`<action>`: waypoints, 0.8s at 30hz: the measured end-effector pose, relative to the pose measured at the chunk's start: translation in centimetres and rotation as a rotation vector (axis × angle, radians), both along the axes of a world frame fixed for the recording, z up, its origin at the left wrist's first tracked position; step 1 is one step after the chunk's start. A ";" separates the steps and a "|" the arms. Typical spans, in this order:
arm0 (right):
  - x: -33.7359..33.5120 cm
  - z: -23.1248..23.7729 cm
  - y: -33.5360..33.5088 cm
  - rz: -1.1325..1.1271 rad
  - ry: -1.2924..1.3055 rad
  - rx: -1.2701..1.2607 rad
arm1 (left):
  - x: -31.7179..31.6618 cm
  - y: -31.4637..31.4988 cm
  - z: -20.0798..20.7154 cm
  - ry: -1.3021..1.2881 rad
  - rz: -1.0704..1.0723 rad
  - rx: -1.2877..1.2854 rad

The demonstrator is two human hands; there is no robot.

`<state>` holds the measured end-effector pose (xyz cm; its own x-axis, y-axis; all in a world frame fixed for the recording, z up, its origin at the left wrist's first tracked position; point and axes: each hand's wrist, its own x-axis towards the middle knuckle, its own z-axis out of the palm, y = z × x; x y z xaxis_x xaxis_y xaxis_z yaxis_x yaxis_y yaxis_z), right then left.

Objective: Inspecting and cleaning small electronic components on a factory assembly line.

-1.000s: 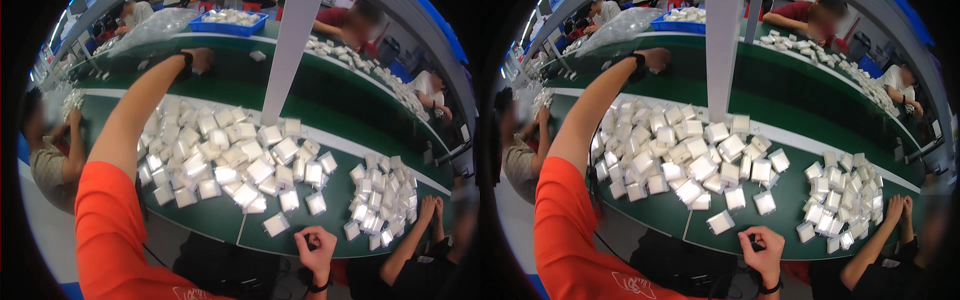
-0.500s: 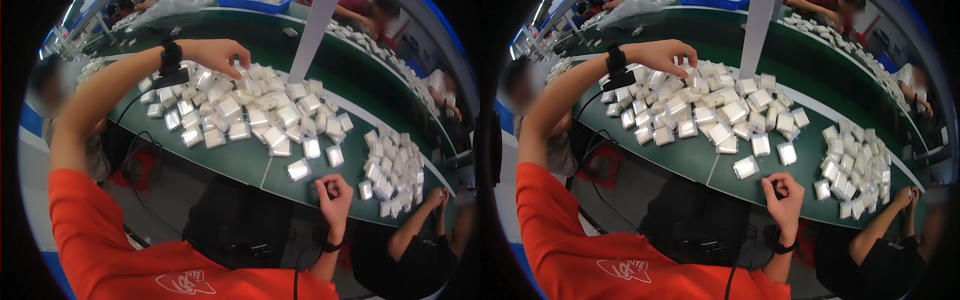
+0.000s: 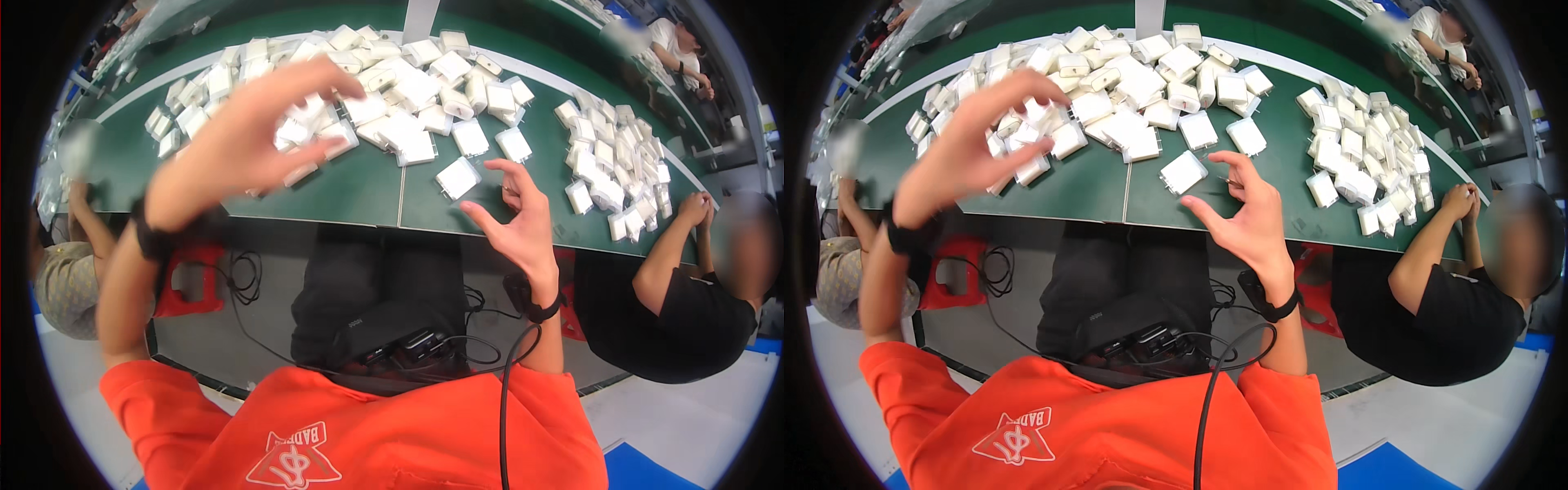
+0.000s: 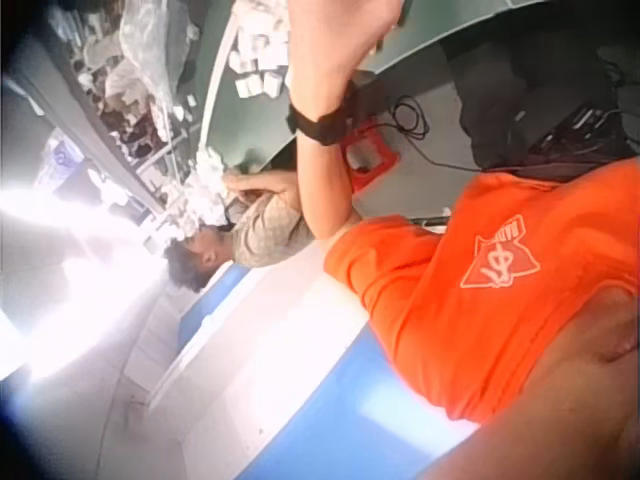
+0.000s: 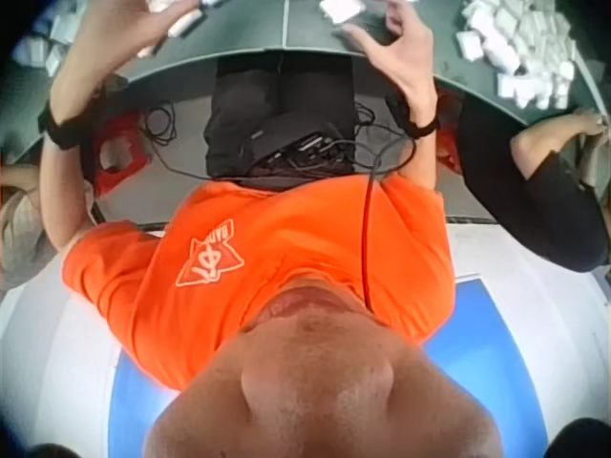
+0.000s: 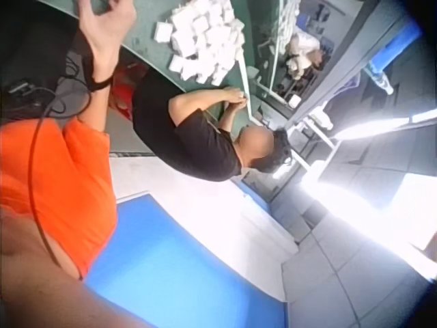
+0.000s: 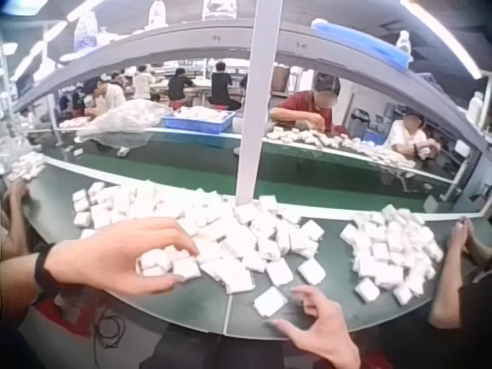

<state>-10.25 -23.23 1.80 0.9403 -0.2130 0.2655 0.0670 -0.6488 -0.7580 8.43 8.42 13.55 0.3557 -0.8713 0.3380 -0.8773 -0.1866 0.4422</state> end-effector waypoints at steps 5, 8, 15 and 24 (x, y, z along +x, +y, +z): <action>0.2 -0.5 2.4 -0.194 0.189 -0.327 | -7.4 -3.4 -6.4 0.209 -0.016 -0.100; 0.4 -1.2 3.4 -0.218 0.031 -0.319 | -8.6 -5.3 -9.1 0.369 0.083 -0.216; 0.5 -1.6 3.8 0.047 -0.378 -0.295 | -8.8 -6.6 -12.8 0.504 0.148 -0.462; 2.1 -1.6 4.2 0.277 -0.153 0.010 | -8.2 -6.0 -13.6 0.768 0.144 -0.471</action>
